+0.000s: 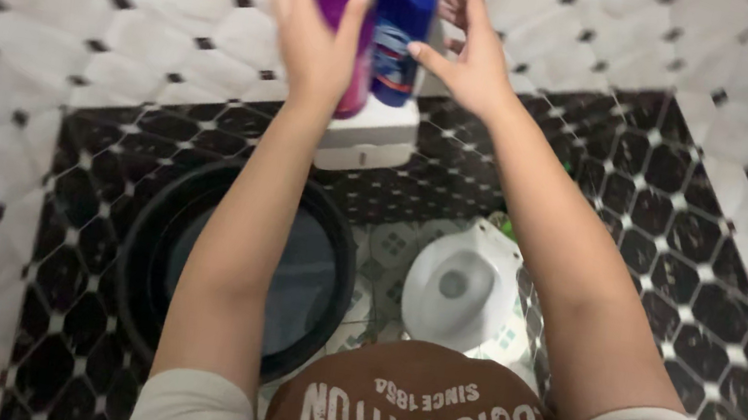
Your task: The person retrieves two cleaning solution bottles from under the sink, places them on a shelf, and then pours one into the toilet bowl. They scoop water from a bucket and pour it into the toilet, then use a green toilet brush to scrub the bowl.
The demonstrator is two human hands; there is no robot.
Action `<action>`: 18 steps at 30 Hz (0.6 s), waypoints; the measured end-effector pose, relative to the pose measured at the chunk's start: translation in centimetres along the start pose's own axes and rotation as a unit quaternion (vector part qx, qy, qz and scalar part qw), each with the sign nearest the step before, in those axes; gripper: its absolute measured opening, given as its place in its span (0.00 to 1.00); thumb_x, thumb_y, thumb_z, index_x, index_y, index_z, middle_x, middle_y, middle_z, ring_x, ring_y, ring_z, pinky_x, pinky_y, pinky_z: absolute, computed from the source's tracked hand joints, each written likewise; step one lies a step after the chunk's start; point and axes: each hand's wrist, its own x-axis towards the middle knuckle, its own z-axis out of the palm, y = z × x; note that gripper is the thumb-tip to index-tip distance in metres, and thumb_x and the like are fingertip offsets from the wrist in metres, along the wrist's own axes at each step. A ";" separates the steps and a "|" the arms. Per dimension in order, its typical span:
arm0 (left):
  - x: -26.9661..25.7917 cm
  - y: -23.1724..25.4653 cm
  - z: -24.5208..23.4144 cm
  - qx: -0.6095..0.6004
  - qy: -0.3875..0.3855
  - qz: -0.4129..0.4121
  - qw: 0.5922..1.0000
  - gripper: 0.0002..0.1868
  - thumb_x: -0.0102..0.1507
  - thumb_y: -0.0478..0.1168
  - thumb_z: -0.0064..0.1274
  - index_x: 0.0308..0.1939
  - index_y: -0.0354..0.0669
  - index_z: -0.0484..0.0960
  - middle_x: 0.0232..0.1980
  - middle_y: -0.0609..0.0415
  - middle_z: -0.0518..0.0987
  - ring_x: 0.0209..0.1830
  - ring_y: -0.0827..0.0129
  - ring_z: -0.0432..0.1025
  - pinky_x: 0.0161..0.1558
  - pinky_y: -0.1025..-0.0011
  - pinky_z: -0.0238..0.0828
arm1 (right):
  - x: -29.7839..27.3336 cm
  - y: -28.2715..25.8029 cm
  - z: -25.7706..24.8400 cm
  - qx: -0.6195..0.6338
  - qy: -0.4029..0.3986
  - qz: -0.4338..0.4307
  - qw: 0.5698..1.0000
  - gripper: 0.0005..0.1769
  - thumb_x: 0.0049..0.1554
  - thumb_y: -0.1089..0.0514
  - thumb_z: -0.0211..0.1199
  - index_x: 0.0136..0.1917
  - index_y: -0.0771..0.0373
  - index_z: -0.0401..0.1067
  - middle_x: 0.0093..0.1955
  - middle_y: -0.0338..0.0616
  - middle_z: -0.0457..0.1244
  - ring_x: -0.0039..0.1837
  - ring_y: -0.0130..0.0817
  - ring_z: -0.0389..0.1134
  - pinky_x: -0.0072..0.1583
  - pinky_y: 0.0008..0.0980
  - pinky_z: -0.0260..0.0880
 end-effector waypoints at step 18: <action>-51.8 9.0 2.1 -0.069 -0.751 -0.210 0.622 0.13 0.59 0.46 0.64 0.44 0.45 0.85 0.38 0.45 0.85 0.37 0.53 0.79 0.43 0.62 0.76 | -66.2 3.3 -7.0 -0.144 0.277 0.546 0.778 0.27 0.52 0.56 0.70 0.64 0.64 0.70 0.59 0.52 0.69 0.57 0.43 0.73 0.57 0.39 0.73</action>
